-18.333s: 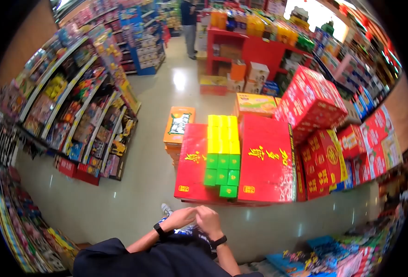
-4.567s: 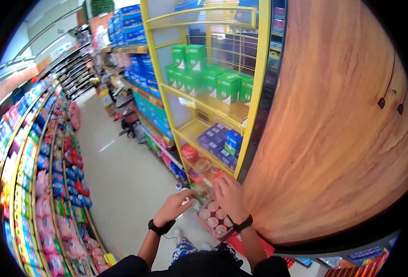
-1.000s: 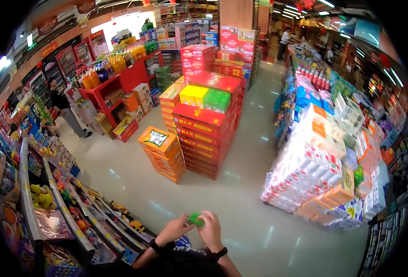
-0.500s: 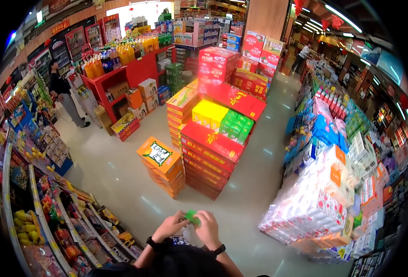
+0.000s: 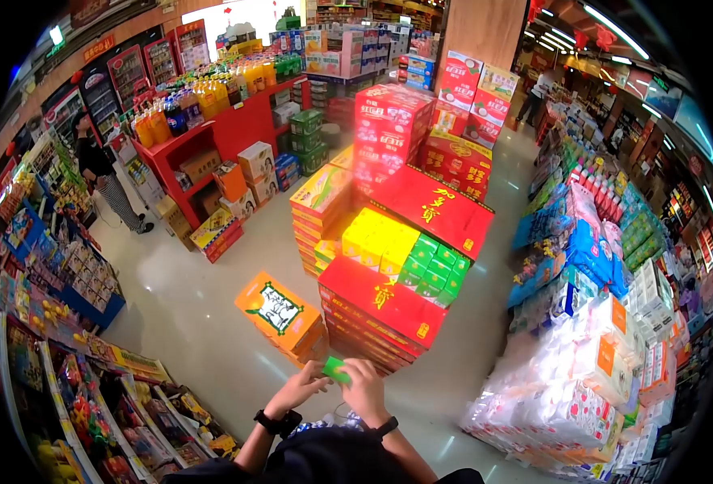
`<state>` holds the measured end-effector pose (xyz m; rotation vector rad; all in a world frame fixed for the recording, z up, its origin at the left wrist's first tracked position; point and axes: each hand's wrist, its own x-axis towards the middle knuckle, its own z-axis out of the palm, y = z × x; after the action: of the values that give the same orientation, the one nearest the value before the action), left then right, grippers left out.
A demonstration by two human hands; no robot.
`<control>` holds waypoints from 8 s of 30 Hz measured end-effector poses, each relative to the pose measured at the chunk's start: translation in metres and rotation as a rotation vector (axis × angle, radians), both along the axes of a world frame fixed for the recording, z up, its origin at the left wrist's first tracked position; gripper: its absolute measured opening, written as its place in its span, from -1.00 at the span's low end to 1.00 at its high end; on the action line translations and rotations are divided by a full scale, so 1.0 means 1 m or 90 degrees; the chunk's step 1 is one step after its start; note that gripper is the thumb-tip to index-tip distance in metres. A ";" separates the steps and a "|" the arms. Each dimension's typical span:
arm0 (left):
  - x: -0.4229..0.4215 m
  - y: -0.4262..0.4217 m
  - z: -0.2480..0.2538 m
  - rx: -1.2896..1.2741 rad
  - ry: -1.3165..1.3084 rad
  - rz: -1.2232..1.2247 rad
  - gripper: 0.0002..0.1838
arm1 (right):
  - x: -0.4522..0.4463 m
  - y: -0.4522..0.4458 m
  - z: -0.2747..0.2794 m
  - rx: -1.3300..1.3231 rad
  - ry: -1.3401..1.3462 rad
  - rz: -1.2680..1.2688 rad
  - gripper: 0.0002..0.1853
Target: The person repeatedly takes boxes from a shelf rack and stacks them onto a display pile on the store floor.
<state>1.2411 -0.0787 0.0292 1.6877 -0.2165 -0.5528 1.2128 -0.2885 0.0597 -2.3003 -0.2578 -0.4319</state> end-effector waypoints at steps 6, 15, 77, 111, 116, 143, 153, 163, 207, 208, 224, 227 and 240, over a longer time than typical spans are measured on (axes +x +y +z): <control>0.091 -0.023 0.011 -0.013 0.018 0.023 -0.48 | 0.094 -0.022 0.002 0.027 -0.017 -0.009 -0.65; 0.207 -0.056 0.023 0.089 -0.068 0.069 -0.47 | 0.228 -0.043 -0.004 0.059 -0.042 0.016 -0.63; 0.268 -0.044 0.026 0.132 -0.102 0.009 -0.24 | 0.185 -0.011 0.017 0.006 -0.037 -0.088 -0.59; -0.354 -0.147 0.022 0.265 0.036 0.806 -0.60 | -0.108 -0.008 0.006 -0.095 0.041 0.987 -0.81; -0.502 -0.164 -0.003 0.245 0.054 0.928 -0.66 | -0.238 0.022 0.001 -0.081 0.050 1.059 -0.81; -0.973 -0.152 -0.001 0.211 0.043 1.551 -0.76 | -0.783 0.246 -0.006 0.001 0.197 1.544 -0.80; -1.097 -0.077 -0.010 0.119 0.065 1.633 -0.71 | -0.917 0.329 0.000 -0.086 0.132 1.628 -0.65; -1.281 0.071 -0.008 0.176 -0.017 1.512 -0.60 | -1.048 0.474 0.025 -0.029 0.087 1.424 -0.61; -1.418 0.845 0.277 0.603 -0.661 0.848 -0.63 | -1.238 0.993 0.262 0.132 -0.466 0.676 -0.79; -1.407 0.861 0.291 0.621 -0.689 0.846 -0.60 | -1.233 1.014 0.271 0.124 -0.533 0.646 -0.74; -1.300 0.975 0.312 0.554 -0.728 0.560 -0.15 | -1.182 1.085 0.287 -0.235 -0.522 0.221 -0.28; -1.293 0.978 0.308 0.515 -0.720 0.580 -0.15 | -1.173 1.088 0.293 -0.225 -0.509 0.276 -0.28; -1.288 0.986 0.316 0.028 -0.489 0.543 -0.17 | -1.198 1.071 0.304 -0.064 -0.422 0.330 -0.25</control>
<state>-0.0470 0.9072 0.3448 1.7737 -0.0113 0.7387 0.0147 0.7820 0.3637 -2.0045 -1.1878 -0.9044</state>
